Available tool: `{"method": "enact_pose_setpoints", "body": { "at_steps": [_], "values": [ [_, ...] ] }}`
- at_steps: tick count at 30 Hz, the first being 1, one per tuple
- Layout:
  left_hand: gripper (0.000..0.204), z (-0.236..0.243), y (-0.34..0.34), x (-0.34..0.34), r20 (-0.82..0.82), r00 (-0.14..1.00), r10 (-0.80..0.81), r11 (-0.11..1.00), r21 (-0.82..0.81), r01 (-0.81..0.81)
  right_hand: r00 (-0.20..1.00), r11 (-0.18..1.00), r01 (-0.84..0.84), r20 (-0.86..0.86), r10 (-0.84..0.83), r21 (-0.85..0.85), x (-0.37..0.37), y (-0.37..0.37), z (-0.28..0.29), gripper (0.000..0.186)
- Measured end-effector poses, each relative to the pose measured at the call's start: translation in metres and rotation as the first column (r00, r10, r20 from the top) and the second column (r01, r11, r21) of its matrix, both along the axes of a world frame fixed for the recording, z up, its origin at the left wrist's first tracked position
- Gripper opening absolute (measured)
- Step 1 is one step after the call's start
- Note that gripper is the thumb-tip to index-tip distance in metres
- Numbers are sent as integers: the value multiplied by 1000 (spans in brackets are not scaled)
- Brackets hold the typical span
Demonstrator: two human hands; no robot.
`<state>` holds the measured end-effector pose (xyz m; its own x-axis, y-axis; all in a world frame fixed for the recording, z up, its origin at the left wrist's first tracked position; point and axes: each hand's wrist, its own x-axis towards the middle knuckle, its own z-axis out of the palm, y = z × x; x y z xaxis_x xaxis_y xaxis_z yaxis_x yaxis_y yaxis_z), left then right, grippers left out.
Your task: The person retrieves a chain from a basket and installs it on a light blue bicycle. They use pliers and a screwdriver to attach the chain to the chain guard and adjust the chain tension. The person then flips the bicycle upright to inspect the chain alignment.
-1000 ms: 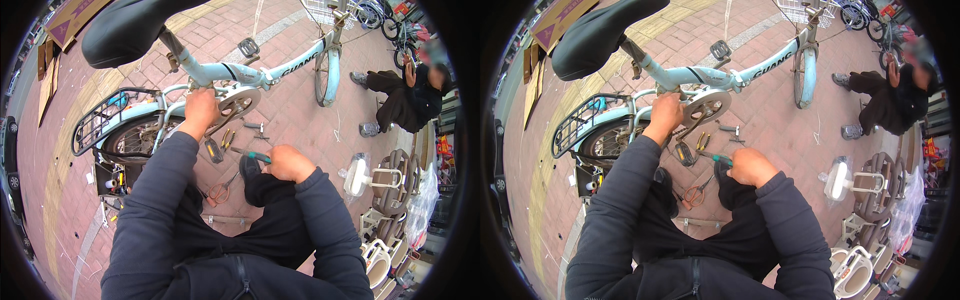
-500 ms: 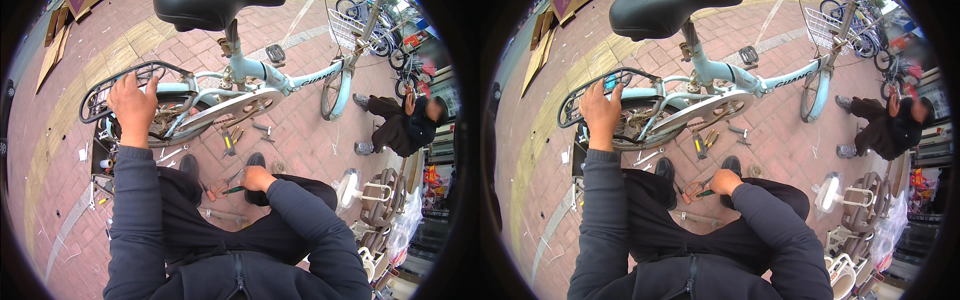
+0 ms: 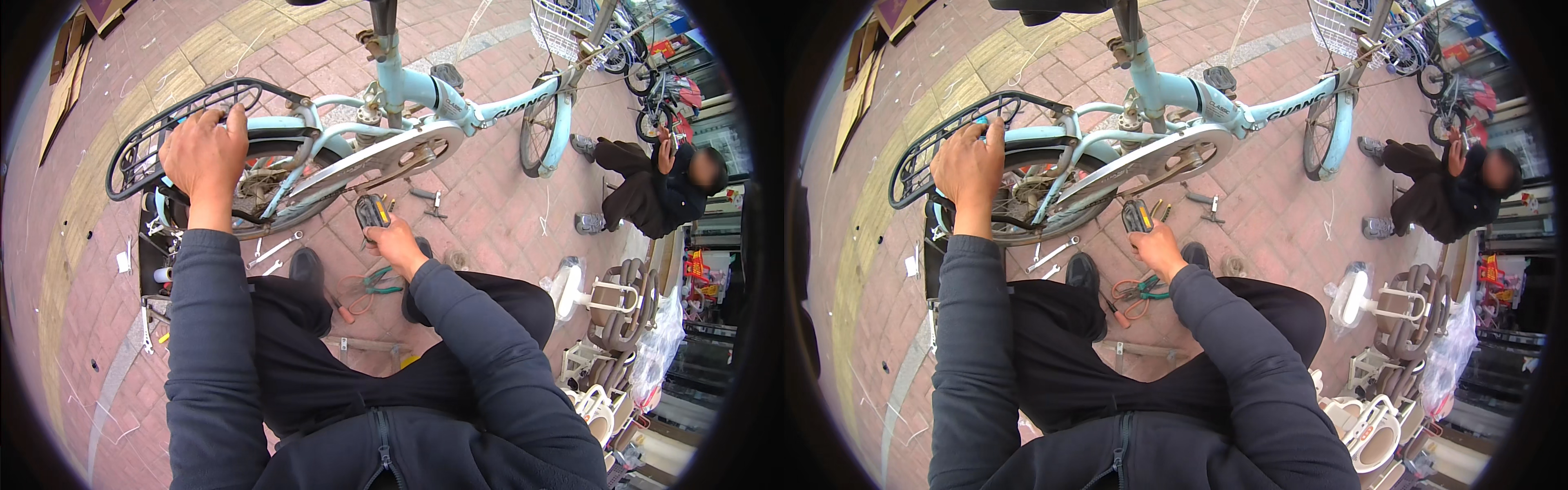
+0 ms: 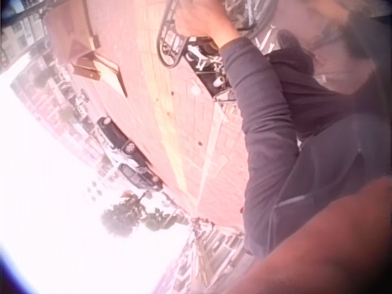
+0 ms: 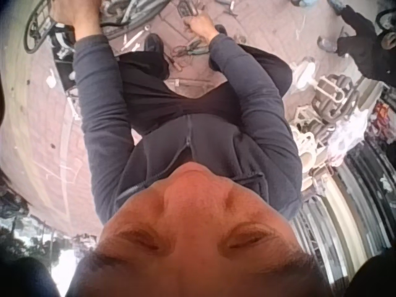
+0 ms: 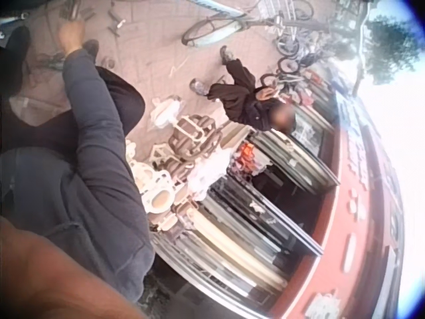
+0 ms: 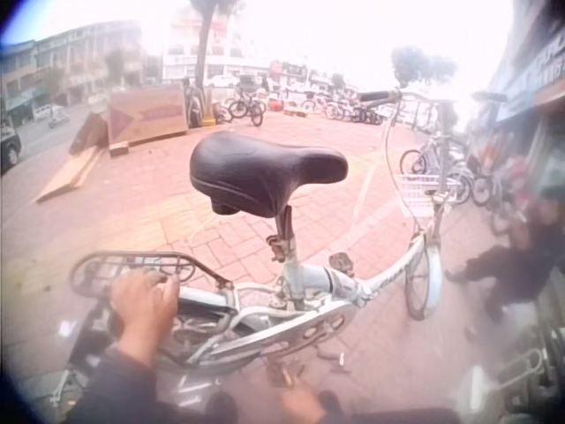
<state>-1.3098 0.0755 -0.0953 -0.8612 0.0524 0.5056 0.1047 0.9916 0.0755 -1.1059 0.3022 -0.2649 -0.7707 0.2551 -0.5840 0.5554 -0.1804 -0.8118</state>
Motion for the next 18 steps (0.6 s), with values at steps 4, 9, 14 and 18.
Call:
{"method": "enact_pose_setpoints", "body": {
  "at_steps": [4, 9, 14, 18],
  "values": [
    [42, 4, 2, 0, -59, 998, -2, 1000, -8, 2, 996, 987, 32, -80, -45, -158, -11, 5, 54, 28],
    [44, 8, 3, 0, -4, 1000, 12, 1000, 0, -12, 965, 979, 24, -251, -76, -204, -19, 65, 119, 30],
    [45, 13, 5, 1, 68, 996, 51, 999, -8, -50, 913, 961, 50, -378, -154, -272, -15, 138, 145, 46],
    [50, 13, 4, 0, 127, 990, 64, 998, 5, -65, 797, 875, 32, -516, -314, -484, 0, 172, 113, 62]
  ]
}}
